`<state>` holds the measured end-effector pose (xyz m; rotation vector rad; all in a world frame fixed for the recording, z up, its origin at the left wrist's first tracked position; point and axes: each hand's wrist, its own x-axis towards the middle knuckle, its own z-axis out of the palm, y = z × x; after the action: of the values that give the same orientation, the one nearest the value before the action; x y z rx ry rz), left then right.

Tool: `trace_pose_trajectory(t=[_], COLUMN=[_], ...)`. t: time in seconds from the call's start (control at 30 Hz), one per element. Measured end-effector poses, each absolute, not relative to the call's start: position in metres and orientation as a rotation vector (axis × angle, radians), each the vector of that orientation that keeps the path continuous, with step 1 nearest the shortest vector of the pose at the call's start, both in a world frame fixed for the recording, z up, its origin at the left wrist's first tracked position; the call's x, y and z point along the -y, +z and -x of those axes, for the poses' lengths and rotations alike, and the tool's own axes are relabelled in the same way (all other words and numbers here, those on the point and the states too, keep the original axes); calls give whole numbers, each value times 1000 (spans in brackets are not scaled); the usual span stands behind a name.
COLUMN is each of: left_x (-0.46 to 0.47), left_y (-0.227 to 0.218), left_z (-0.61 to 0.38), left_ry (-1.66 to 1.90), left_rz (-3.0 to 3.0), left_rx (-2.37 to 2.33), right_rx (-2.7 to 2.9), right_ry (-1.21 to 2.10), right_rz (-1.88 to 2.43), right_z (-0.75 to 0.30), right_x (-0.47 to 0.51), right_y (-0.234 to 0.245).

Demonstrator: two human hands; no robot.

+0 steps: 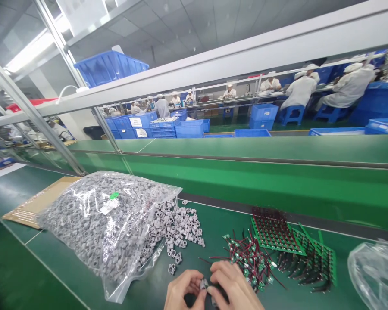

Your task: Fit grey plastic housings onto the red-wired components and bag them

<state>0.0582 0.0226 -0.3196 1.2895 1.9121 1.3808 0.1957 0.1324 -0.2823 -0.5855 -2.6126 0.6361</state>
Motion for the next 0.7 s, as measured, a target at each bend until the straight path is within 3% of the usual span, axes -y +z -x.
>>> trace_pose_trajectory(t=[0.17,0.23,0.5,0.7], left_x=[-15,-14,0,6], left_y=[-321,-315,-280,-286], left_z=[-55,-50,-7,1], left_ry=[1334,1345,1233,1109], left_rz=[-1422,-1413,-1308,-1328], left_rx=[-1926,-1925,-2221,-2260], right_rx=[2644,2638,2707,2741], right_ry=[39,-42,143,368], right_rz=[898,950,858,775], right_z=[-186,-178,-173,-182], right_x=[-192,-209,-224,-221], right_y=[-280,-284,-286,-264])
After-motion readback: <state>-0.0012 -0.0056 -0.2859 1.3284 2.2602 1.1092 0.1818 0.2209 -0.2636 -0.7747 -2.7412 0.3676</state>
